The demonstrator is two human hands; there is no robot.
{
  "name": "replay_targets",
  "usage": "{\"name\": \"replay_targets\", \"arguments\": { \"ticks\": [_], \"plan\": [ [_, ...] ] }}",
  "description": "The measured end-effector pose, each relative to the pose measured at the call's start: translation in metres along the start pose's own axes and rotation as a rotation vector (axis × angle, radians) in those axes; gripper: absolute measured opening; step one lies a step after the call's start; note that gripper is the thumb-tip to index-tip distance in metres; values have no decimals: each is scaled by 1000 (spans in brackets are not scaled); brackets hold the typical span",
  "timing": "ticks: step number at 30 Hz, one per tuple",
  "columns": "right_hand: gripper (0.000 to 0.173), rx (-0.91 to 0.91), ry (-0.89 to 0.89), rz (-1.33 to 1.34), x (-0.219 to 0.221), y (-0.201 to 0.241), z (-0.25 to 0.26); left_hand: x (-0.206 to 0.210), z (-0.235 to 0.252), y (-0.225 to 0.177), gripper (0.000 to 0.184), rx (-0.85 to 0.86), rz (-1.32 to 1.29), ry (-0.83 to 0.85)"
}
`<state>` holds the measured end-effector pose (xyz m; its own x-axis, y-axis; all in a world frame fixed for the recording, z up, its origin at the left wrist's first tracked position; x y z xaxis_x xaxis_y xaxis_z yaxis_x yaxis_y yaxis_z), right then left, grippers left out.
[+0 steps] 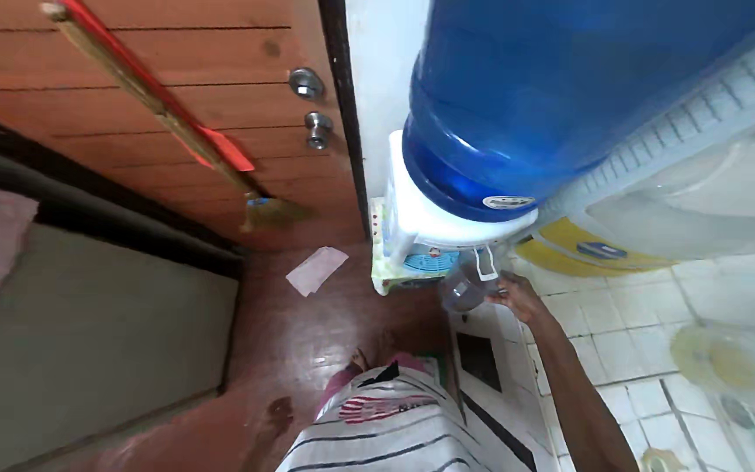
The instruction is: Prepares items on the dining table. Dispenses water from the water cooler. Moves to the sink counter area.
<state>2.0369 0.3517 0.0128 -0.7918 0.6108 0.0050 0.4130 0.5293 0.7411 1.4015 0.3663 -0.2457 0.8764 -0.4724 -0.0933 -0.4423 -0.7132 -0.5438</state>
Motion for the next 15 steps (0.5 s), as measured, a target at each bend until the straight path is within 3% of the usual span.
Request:
{"name": "replay_targets", "arguments": {
  "ticks": [2, 5, 9, 13, 15],
  "plan": [
    [37, 8, 8, 1, 0, -3, -2, 13, -30, -82, 44, -259, -47, -50],
    [41, 7, 19, -5, -1, -4, 1, 25, -3, -106, 43, -61, -2, -75],
    [37, -7, 23, -1, -2, -3, -3, 48, 30, -143, 43, -90, 160, 37],
    [35, -28, 32, 6, -3, -5, -2, 53, 67, -171, 44, 97, 429, 74],
    [32, -35, 33, 8, -3, -6, -1, 48, 79, -176, 43, 102, 535, 44]
  ]
}}
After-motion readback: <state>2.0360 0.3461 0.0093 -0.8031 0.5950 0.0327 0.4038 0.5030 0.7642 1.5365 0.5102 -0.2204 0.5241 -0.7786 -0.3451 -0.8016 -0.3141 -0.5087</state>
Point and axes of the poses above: each hand's wrist, its own z-axis towards the middle knuckle, its own x-axis out of the palm, y = z × x, the point moved 2 cm from there along z, towards the middle knuckle, and after that the axes turned 8 degrees about y, right-handed, at the moved point
